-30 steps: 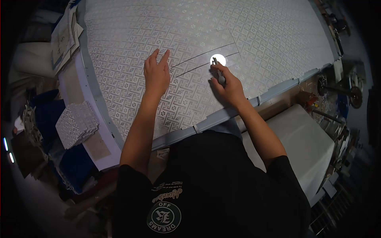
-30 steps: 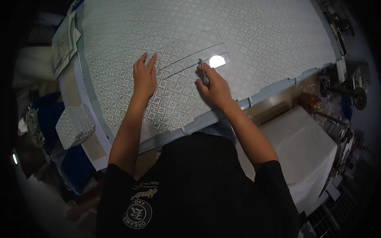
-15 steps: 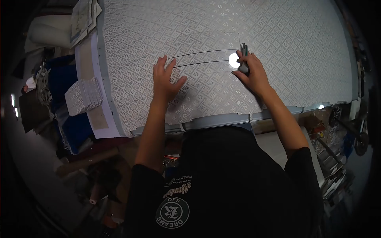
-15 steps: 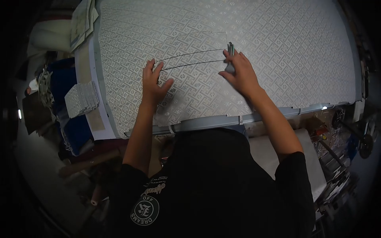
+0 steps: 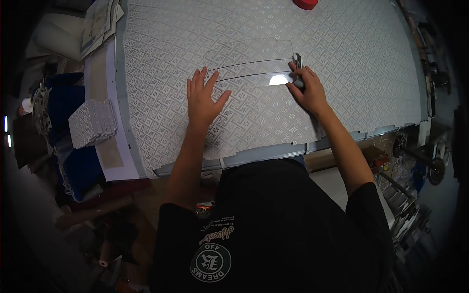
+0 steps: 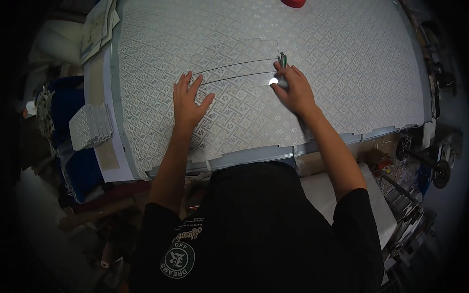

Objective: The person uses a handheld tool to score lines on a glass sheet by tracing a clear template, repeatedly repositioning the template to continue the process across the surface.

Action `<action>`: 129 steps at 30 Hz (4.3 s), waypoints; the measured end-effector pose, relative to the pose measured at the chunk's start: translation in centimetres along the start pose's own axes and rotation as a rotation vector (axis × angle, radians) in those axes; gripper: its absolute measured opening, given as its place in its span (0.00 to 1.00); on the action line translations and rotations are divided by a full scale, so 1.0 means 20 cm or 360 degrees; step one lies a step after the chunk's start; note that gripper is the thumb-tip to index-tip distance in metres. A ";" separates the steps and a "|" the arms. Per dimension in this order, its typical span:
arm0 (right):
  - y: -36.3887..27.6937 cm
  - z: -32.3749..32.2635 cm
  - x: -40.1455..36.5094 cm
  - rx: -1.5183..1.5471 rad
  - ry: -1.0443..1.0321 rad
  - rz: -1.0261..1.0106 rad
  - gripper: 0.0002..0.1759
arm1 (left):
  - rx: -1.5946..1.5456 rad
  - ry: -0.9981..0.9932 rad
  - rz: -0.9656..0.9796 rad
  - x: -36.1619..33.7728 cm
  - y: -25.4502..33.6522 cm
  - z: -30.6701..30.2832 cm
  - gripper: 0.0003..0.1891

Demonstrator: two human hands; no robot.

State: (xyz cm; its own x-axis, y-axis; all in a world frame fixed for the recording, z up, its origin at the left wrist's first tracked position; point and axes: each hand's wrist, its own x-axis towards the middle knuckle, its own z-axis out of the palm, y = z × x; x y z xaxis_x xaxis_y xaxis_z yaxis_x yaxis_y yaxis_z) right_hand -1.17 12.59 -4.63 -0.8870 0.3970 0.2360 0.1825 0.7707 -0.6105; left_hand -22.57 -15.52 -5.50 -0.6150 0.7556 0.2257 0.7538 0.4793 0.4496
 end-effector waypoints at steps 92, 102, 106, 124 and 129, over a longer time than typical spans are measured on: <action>0.01 0.01 0.01 -0.0072 0.0021 -0.0075 0.12 | -0.0144 0.0113 0.0074 0.03 -0.03 0.00 0.27; 0.02 0.01 0.02 -0.0100 -0.0005 -0.0040 0.12 | -0.0137 0.0083 0.0011 0.02 -0.03 0.01 0.29; 0.03 0.01 0.01 -0.0108 -0.0006 -0.0062 0.13 | -0.0153 0.0080 0.0016 0.02 -0.04 0.01 0.29; 0.04 0.02 0.01 -0.0121 -0.0011 -0.0054 0.13 | -0.0205 0.0064 -0.0008 0.02 -0.04 0.01 0.28; 0.03 0.02 0.01 -0.0093 -0.0007 -0.0057 0.13 | -0.0183 0.0062 -0.0015 0.02 -0.04 0.01 0.28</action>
State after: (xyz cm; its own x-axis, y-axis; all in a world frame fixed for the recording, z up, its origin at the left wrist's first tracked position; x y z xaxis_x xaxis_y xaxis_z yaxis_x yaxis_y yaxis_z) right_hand -1.43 13.02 -5.22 -0.8951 0.3665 0.2539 0.1747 0.8123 -0.5565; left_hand -23.33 -15.51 -5.97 -0.6321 0.7323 0.2534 0.7179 0.4302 0.5473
